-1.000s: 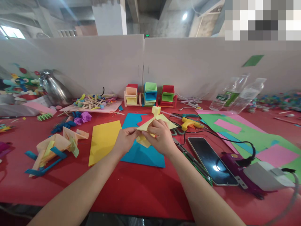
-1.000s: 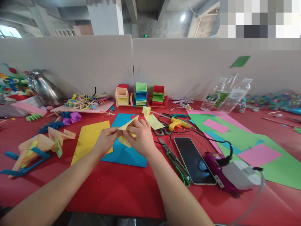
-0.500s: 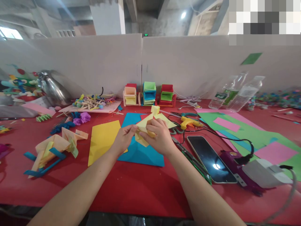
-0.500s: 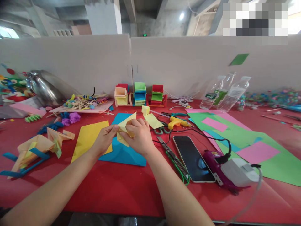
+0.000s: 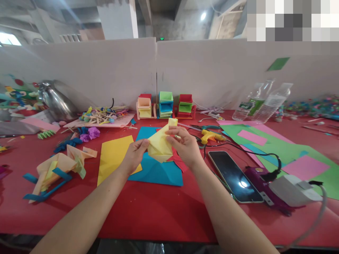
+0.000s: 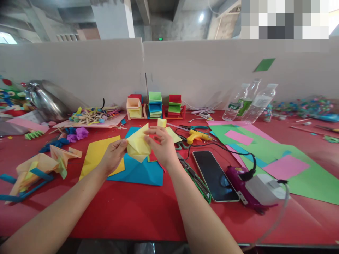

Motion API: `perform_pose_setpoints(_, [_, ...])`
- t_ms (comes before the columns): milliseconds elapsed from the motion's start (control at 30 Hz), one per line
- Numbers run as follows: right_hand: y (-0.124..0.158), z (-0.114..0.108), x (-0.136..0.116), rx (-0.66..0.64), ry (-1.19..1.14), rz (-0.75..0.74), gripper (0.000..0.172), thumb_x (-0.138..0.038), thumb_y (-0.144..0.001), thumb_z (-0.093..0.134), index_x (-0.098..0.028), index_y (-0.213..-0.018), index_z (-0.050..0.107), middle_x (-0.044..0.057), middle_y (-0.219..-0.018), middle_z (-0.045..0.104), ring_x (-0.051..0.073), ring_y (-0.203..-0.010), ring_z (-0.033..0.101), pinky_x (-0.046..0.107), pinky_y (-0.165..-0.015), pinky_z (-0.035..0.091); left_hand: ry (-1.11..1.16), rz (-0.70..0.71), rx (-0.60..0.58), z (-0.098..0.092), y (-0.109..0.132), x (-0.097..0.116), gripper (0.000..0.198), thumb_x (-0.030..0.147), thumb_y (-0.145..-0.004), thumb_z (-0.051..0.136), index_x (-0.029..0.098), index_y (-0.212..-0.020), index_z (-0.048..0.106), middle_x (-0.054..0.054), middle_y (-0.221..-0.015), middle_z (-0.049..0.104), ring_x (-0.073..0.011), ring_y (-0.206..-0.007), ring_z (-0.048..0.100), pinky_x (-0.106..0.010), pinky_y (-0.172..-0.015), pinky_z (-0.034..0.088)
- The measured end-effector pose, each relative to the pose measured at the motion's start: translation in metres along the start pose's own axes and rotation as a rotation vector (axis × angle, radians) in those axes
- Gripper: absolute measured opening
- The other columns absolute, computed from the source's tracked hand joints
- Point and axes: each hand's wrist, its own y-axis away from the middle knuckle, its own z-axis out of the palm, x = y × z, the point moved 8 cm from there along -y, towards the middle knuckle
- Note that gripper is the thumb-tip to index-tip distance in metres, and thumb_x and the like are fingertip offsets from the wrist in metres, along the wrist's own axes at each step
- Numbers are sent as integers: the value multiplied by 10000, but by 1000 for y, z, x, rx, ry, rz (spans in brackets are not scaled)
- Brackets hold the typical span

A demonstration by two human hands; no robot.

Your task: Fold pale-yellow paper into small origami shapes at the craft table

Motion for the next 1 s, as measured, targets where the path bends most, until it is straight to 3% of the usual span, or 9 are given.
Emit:
perform_pose_setpoints(133, [4, 15, 17, -120, -245, 230, 200, -297, -684, 655, -206, -858, 619, 25, -874, 618, 140, -753, 589, 298, -670, 487, 40, 5, -7, 1, 0, 0, 360, 495, -753, 562, 150, -741, 667, -15, -660, 622, -148, -654, 547, -248, -633, 438])
perform_pose_setpoints(267, [5, 18, 23, -132, -205, 266, 222, -277, -661, 648, -196, -867, 622, -12, -717, 593, 120, -633, 557, 280, -596, 463, 75, 3, 1, 2, 0, 1, 295, 438, -760, 587, 160, -811, 674, -3, -683, 627, -124, -640, 539, -223, -614, 428])
perform_pose_setpoints(767, [3, 16, 12, -135, -86, 115, 303, -212, -688, 624, -197, -990, 613, -10, -765, 570, 122, -712, 561, 314, -717, 485, 222, -29, 22, 1, -2, 0, 235, 391, -707, 661, 156, -699, 658, 8, -649, 606, -101, -623, 527, -213, -614, 431])
perform_pose_setpoints(933, [4, 16, 13, -138, -112, 183, 332, -212, -672, 649, -189, -1002, 623, 4, -779, 631, 146, -747, 602, 346, -739, 508, 229, -26, 35, 2, -2, 0, 228, 385, -721, 650, 157, -709, 663, 5, -655, 622, -103, -626, 543, -215, -615, 439])
perform_pose_setpoints(1000, [5, 15, 14, -124, -115, 240, 319, -200, -654, 666, -183, -971, 636, 14, -792, 664, 161, -769, 621, 356, -749, 516, 220, -10, 38, 1, -1, 2, 221, 378, -720, 654, 176, -808, 671, 0, -706, 645, -105, -646, 562, -219, -630, 449])
